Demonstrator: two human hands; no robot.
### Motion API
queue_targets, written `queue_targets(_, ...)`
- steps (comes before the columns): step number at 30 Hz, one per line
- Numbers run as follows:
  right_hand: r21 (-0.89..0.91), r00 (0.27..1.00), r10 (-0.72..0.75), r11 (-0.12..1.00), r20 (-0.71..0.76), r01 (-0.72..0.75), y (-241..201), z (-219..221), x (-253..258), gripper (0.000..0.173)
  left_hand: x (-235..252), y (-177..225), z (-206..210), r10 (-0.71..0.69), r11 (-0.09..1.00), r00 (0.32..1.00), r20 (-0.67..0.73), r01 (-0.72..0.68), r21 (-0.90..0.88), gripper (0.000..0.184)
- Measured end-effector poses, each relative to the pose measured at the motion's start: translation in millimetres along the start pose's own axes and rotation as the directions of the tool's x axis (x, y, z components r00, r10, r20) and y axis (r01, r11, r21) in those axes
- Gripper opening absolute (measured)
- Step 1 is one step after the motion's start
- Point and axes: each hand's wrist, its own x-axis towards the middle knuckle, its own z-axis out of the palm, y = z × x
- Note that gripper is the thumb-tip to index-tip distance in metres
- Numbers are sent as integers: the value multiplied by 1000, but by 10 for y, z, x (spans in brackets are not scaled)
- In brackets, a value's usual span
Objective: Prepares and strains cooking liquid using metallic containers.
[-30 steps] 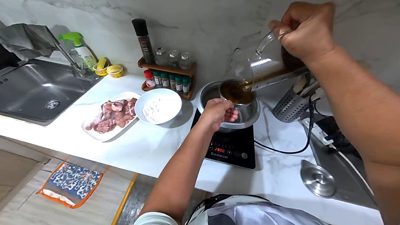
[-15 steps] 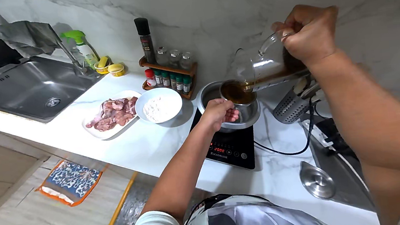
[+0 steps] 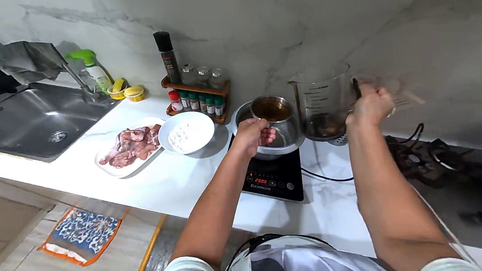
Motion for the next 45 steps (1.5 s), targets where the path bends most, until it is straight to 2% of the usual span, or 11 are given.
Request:
queue_targets(2, 52, 997, 69, 996, -19, -68, 73, -49, -113, 24, 0, -15, 16, 13, 1000, 1000, -14, -13, -4, 6)
queue_targets(4, 53, 997, 76, 996, -25, -75, 137, -108, -185, 27, 17, -34, 34, 17, 1000, 1000, -24, -17, -3, 6)
queue_targets(8, -15, 1000, -21, 1000, -11, 21, 171, -212, -210, 34, 59, -28, 60, 20, 1000, 999, -35, -20, 11, 6)
queue_targets(13, -101, 986, -165, 981, 32, 168, 137, -287, -162, 32, 105, -4, 89, 38, 999, 998, -59, -37, 7, 5)
queue_targets(18, -163, 976, -207, 962, 74, 217, 78, -379, -231, 28, 123, 11, 122, 20, 1000, 995, -93, -20, -9, 6)
queue_targets(28, -161, 888, -456, 873, 59, 460, 201, -485, -199, 31, 152, -19, 90, -14, 999, 992, -127, 8, -48, 6)
queue_targets(31, -126, 936, -350, 928, 21, 350, 232, -498, -234, 31, 139, -3, 85, 2, 999, 992, -128, -7, -39, 6)
queue_targets(34, 10, 996, -48, 999, -79, 49, 264, -539, -304, 30, 164, -20, 75, 27, 1000, 994, -110, -26, 15, 7)
queue_targets(37, 239, 978, 180, 959, -106, -150, 293, -663, -421, 25, 249, -60, 30, 17, 996, 996, -85, -10, 85, 9)
queue_targets(40, 354, 980, 189, 922, -61, -156, 292, -937, -543, 18, 320, -94, -33, 27, 988, 998, -52, -19, 156, 10)
queue_targets(45, 251, 989, 148, 957, 2, -144, 300, -1583, -854, 17, 399, -94, -108, 75, 966, 997, -23, -66, 250, 8)
